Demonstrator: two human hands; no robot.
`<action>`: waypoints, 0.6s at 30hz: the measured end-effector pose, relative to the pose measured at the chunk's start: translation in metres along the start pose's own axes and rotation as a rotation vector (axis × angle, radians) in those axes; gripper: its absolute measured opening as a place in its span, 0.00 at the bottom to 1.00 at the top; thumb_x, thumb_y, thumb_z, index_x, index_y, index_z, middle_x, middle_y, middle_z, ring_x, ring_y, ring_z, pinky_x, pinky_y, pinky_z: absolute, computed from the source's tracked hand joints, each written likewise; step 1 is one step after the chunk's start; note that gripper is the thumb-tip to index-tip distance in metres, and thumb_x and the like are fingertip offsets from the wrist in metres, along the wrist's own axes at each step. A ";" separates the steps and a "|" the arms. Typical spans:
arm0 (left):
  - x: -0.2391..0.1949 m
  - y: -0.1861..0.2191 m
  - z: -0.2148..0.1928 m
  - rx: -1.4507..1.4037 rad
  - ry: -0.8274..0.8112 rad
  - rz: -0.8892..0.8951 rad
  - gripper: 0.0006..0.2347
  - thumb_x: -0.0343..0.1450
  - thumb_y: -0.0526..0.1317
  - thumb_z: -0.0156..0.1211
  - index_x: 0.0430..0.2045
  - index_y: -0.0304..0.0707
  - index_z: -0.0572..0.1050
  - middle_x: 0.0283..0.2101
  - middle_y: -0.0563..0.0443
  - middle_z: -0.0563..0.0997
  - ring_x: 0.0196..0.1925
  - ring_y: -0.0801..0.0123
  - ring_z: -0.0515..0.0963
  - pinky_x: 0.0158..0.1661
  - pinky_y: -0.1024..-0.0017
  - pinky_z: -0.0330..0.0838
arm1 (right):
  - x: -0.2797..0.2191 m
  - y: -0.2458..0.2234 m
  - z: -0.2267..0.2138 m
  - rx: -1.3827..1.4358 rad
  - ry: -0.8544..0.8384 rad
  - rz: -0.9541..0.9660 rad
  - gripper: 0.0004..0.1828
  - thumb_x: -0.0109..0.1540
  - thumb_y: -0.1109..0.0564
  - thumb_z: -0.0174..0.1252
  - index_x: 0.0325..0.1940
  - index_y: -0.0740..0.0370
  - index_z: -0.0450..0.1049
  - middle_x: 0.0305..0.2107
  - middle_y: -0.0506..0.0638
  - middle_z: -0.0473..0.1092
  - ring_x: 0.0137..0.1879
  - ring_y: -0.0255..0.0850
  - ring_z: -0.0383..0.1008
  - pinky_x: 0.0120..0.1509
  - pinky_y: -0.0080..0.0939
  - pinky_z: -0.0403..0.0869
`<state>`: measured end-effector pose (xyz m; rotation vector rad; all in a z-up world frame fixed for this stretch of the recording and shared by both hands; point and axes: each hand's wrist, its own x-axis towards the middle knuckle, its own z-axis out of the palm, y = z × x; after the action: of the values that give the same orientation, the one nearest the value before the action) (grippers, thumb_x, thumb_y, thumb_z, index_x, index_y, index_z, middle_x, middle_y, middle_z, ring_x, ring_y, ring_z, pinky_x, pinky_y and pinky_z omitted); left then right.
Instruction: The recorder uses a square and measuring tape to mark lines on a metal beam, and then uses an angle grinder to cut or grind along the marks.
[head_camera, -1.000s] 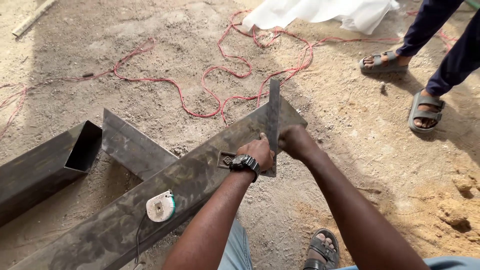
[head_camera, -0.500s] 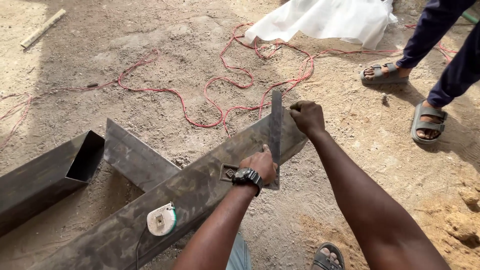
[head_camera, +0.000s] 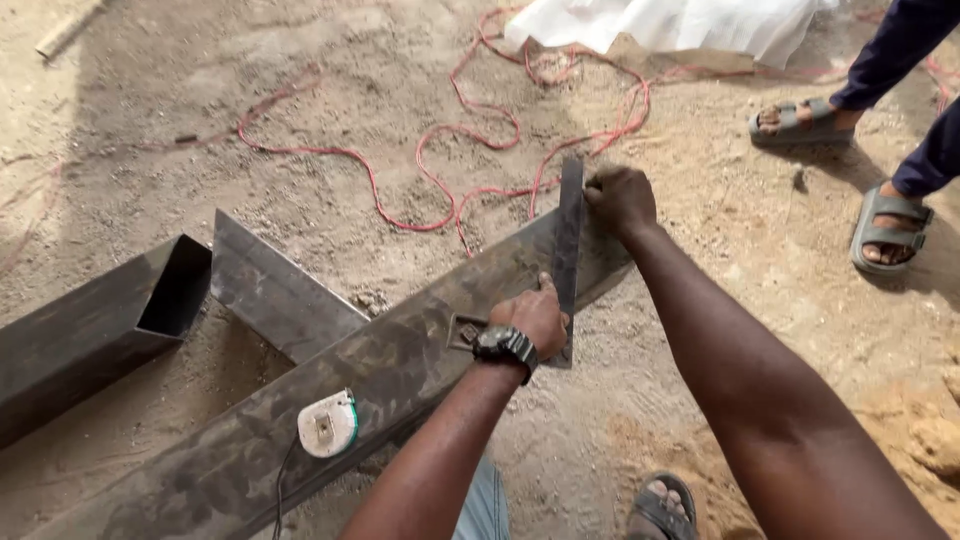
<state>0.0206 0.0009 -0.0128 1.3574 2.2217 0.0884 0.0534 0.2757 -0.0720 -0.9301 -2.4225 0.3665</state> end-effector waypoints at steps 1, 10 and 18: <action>0.002 0.000 0.001 0.017 0.029 0.030 0.32 0.77 0.48 0.51 0.75 0.34 0.46 0.52 0.40 0.81 0.52 0.53 0.81 0.49 0.58 0.77 | 0.001 -0.002 -0.005 -0.084 0.053 -0.137 0.05 0.59 0.58 0.68 0.39 0.55 0.86 0.33 0.54 0.80 0.34 0.44 0.80 0.43 0.44 0.80; 0.003 -0.001 0.000 -0.033 0.048 0.011 0.33 0.76 0.48 0.52 0.74 0.36 0.47 0.54 0.41 0.80 0.55 0.54 0.81 0.52 0.57 0.76 | -0.086 -0.056 -0.029 0.006 -0.273 0.082 0.14 0.64 0.55 0.63 0.25 0.59 0.78 0.18 0.50 0.75 0.19 0.37 0.72 0.25 0.37 0.74; 0.011 -0.010 0.017 -0.010 0.122 0.040 0.32 0.74 0.48 0.56 0.72 0.34 0.53 0.55 0.41 0.80 0.56 0.53 0.80 0.53 0.58 0.75 | -0.210 -0.056 -0.059 0.258 -0.647 0.571 0.07 0.61 0.62 0.64 0.33 0.71 0.81 0.25 0.57 0.76 0.25 0.38 0.73 0.26 0.34 0.72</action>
<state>0.0166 0.0014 -0.0351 1.4258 2.2906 0.2018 0.1883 0.0958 -0.0769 -1.5523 -2.4966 1.3274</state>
